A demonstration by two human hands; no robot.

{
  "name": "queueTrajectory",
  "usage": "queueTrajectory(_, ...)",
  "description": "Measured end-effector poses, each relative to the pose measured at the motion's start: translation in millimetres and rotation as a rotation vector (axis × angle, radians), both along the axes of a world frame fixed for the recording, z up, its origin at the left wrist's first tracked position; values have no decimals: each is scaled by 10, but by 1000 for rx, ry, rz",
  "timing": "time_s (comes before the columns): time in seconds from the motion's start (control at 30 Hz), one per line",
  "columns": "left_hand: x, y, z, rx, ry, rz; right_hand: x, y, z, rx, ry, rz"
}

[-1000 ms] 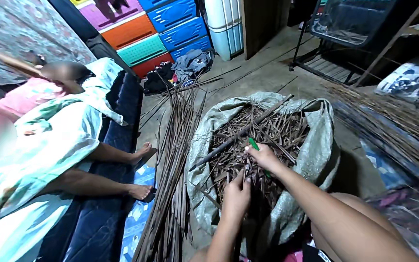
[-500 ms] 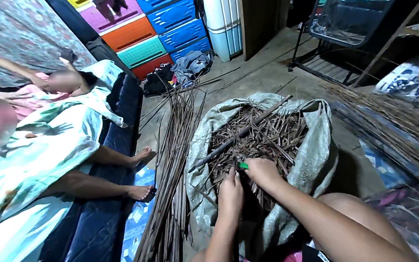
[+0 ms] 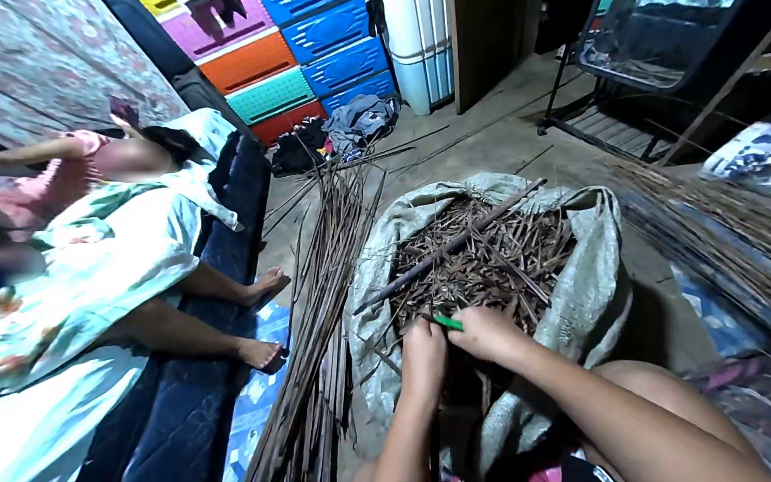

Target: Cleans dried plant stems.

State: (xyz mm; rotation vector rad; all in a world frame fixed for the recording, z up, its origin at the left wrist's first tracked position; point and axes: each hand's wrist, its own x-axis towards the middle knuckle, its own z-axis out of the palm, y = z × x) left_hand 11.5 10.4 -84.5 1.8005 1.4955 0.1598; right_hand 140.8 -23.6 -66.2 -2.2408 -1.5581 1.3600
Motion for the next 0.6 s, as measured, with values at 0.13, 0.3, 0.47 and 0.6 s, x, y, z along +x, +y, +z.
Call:
queueTrajectory(0.13,23,-28,52,-11,64,-4,-22,-45,-18,-47,-21,46)
queueTrajectory(0.3,44,-33,25,-23,84,-28,-28,8,-97,-29,-142,-6)
queueTrajectory(0.47,34,-35,7,14,4,-19,-35,97,-146,62,-282,-107)
queueTrajectory(0.6,14,-165,20,-8,-20,-65,283,173,-204,100,-102,-297)
